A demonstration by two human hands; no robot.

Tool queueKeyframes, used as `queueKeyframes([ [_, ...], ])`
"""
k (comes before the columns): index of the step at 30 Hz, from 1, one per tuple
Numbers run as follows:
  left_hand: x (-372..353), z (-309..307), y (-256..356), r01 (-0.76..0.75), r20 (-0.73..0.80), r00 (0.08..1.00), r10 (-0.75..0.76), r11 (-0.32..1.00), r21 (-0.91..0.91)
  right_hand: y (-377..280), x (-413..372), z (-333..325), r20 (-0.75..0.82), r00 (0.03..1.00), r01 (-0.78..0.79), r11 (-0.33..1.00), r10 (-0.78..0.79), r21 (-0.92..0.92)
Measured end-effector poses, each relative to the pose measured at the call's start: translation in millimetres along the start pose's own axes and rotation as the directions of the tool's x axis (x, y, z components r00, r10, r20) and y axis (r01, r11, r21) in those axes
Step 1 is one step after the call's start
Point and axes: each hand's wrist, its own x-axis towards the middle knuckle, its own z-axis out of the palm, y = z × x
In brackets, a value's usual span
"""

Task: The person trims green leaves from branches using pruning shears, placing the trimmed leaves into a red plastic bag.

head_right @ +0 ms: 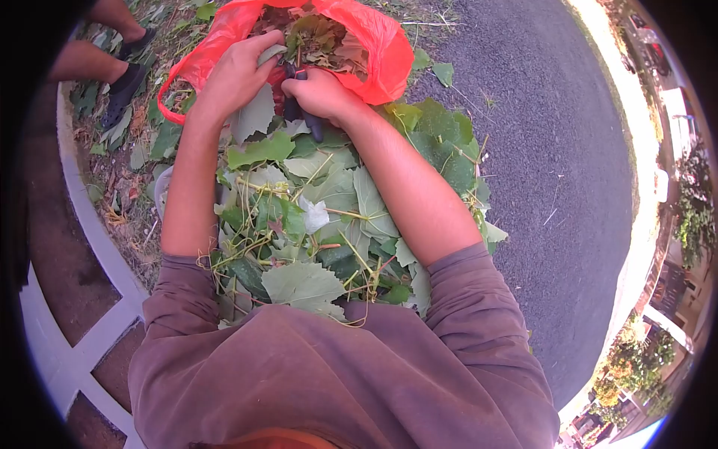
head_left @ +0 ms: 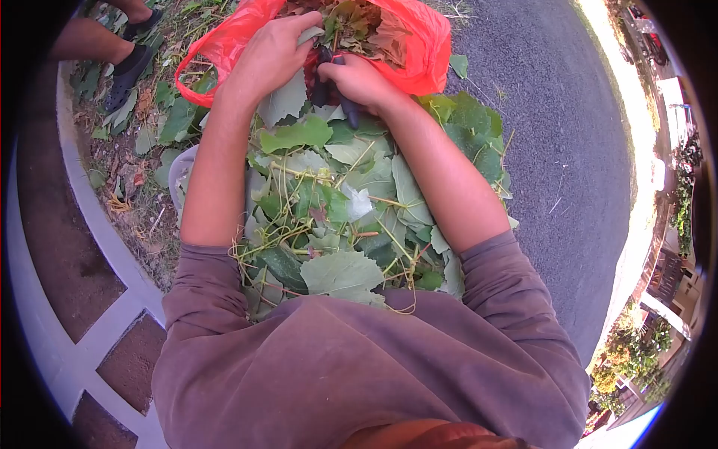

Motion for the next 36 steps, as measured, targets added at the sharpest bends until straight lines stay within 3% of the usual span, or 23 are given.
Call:
queueKeyframes([
  [4, 1.6, -3.5, 5.4, -0.051, 0.001, 0.999, 0.051, 0.998, -0.037, -18.9, -13.3, 2.6, -0.008, 0.998, 0.054, 0.998, -0.054, -0.027],
  [11, 3.0, 0.1, 20.4, 0.018, -0.072, 0.997, -0.028, 0.991, -0.134, -21.0, -12.6, 3.7, -0.138, 0.988, 0.059, 0.995, -0.069, -0.082],
  [14, 3.2, 3.9, 7.6, 0.010, -0.065, 0.998, -0.024, 0.980, -0.198, -28.0, -14.8, 2.9, -0.135, 0.991, 0.008, 0.999, -0.003, 0.033],
  [16, 2.6, 5.2, -8.3, 0.021, -0.053, 0.998, -0.034, 0.970, -0.242, -21.1, -10.2, 0.5, -0.107, 0.994, -0.011, 0.973, 0.037, 0.230],
  [18, 1.6, 2.9, -19.6, 0.249, 0.129, 0.968, -0.215, 0.889, -0.384, -15.8, -6.0, 0.1, -0.101, 0.994, -0.009, 0.961, 0.038, 0.276],
  [19, 0.9, 1.6, -21.3, 0.251, 0.130, 0.968, -0.217, 0.890, -0.381, -14.1, -5.1, -0.6, -0.101, 0.994, -0.007, 0.948, 0.042, 0.319],
  [21, 1.7, -2.4, -22.9, 0.100, -0.032, 0.991, -0.128, 0.884, -0.457, -14.3, -6.5, -2.9, -0.076, 0.997, -0.011, 0.963, 0.033, 0.268],
  [23, 5.6, -4.0, -26.0, 0.169, -0.035, 0.977, -0.212, 0.856, -0.488, -15.2, -7.0, -3.2, -0.051, 0.998, -0.012, 0.977, 0.023, 0.215],
  [26, 7.2, 0.6, -47.6, 0.209, -0.147, 0.951, -0.273, 0.914, -0.347, -7.8, -3.8, -2.2, 0.019, 0.997, -0.073, 0.991, 0.071, 0.116],
  [28, 7.1, 0.2, -55.2, 0.301, -0.086, 0.886, -0.456, 0.705, -0.643, -9.2, -7.5, -0.1, 0.102, 0.990, -0.113, 0.978, 0.096, 0.174],
  [35, 6.3, -7.6, -32.1, 0.252, -0.076, 0.946, -0.315, 0.863, -0.437, -6.5, -5.7, -0.4, 0.088, 0.994, -0.072, 0.997, 0.068, 0.035],
  [36, 7.1, -9.7, -26.9, 0.100, -0.129, 0.981, -0.145, 0.947, -0.304, -8.2, -7.5, -0.3, 0.073, 0.994, -0.081, 0.995, 0.076, 0.058],
])
